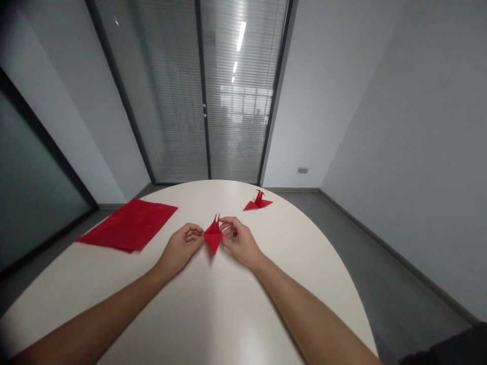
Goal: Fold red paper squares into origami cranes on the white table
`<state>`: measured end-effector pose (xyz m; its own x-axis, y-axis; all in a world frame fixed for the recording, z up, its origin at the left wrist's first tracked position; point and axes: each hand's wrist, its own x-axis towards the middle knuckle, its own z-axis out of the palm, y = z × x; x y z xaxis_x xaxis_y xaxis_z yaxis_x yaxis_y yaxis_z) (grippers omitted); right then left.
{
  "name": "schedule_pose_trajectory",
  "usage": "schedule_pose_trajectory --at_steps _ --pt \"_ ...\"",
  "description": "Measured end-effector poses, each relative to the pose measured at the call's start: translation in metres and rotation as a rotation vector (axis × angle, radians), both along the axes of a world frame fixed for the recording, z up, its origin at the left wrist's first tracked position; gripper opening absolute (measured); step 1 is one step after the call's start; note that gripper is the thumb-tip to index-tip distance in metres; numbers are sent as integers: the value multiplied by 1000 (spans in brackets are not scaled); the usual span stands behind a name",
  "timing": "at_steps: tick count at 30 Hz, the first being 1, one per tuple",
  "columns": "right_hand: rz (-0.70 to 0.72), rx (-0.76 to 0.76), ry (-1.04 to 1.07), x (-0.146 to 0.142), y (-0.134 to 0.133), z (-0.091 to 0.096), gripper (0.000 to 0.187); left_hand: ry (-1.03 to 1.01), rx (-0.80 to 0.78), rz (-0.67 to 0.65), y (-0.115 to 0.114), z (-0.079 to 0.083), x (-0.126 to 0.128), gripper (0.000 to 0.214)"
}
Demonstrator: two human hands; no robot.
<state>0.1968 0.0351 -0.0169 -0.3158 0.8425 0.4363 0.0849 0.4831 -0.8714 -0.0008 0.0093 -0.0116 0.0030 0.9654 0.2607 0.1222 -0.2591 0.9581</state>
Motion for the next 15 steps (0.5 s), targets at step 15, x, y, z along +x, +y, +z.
schedule_pose_trajectory --at_steps 15 --pt "25 41 -56 1 -5 6 52 -23 -23 -20 0 0 1 25"
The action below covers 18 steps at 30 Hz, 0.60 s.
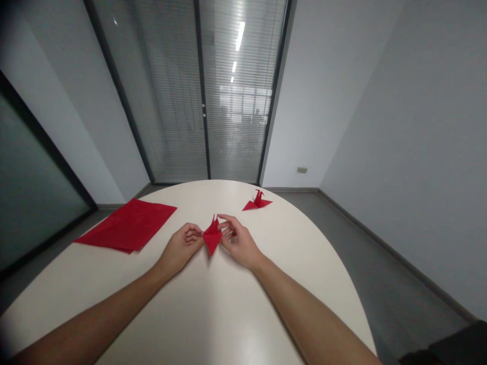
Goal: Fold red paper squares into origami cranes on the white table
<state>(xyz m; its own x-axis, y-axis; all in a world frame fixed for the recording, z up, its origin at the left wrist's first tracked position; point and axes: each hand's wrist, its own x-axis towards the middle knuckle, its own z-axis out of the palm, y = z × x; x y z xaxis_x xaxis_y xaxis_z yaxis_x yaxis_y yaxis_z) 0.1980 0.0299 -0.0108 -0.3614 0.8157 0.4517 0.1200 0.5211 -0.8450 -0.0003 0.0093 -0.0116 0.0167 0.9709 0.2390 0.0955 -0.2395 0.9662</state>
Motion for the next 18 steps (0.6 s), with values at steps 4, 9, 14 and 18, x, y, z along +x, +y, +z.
schedule_pose_trajectory --at_steps 4,9,14,18 --pt "-7 0 10 0 0 -1 52 35 12 6 1 0 -2 23" --pt "-46 80 -50 3 -1 2 62 131 41 49 3 -1 -5 19" --pt "-198 232 -90 5 0 7 51 209 79 74 2 1 -5 14" --pt "-219 273 -106 5 1 10 38 240 91 52 0 3 -5 12"
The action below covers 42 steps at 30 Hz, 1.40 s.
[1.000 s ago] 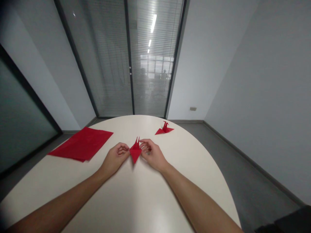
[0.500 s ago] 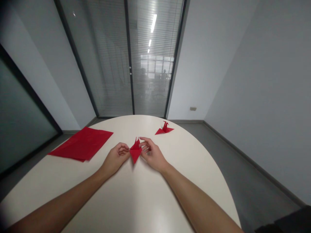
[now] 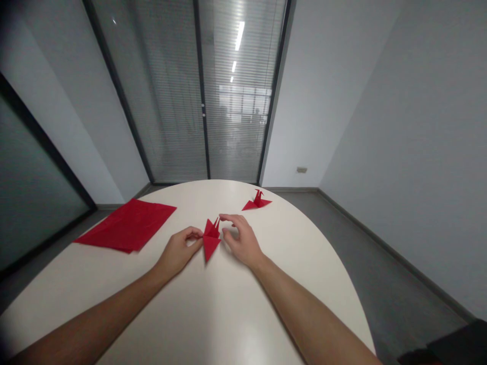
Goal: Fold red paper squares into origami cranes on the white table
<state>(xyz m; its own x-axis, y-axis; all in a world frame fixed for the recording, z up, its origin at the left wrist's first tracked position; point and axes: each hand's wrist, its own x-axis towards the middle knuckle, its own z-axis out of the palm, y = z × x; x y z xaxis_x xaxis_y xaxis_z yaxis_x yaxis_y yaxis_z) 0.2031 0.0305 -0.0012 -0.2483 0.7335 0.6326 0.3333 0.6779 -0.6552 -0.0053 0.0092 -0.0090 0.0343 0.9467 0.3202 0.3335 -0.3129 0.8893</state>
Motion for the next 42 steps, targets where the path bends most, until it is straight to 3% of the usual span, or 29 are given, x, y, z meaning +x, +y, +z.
schedule_pose_trajectory --at_steps 14,33,42 --pt "-91 -29 -16 0 1 -1 15 28 12 0 -1 0 0 7" --pt "-73 -29 -50 0 0 -1 6 66 17 7 2 -5 -3 10" --pt "-66 -24 -35 -1 0 -1 11 56 16 -30 1 -4 -3 10"
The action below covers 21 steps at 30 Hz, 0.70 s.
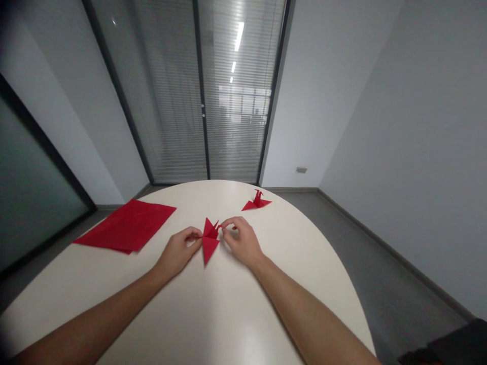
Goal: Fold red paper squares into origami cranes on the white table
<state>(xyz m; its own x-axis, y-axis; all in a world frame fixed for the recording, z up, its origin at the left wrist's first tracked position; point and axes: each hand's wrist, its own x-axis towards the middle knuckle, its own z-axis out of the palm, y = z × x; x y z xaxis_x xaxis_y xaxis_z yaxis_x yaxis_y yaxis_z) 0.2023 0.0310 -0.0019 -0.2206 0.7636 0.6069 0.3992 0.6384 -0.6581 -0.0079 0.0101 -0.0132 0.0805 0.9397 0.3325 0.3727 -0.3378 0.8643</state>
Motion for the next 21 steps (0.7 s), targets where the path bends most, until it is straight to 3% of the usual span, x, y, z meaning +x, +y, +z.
schedule_pose_trajectory --at_steps 21 --pt "20 -53 24 1 2 -1 4 32 -11 3 -1 2 1 10"
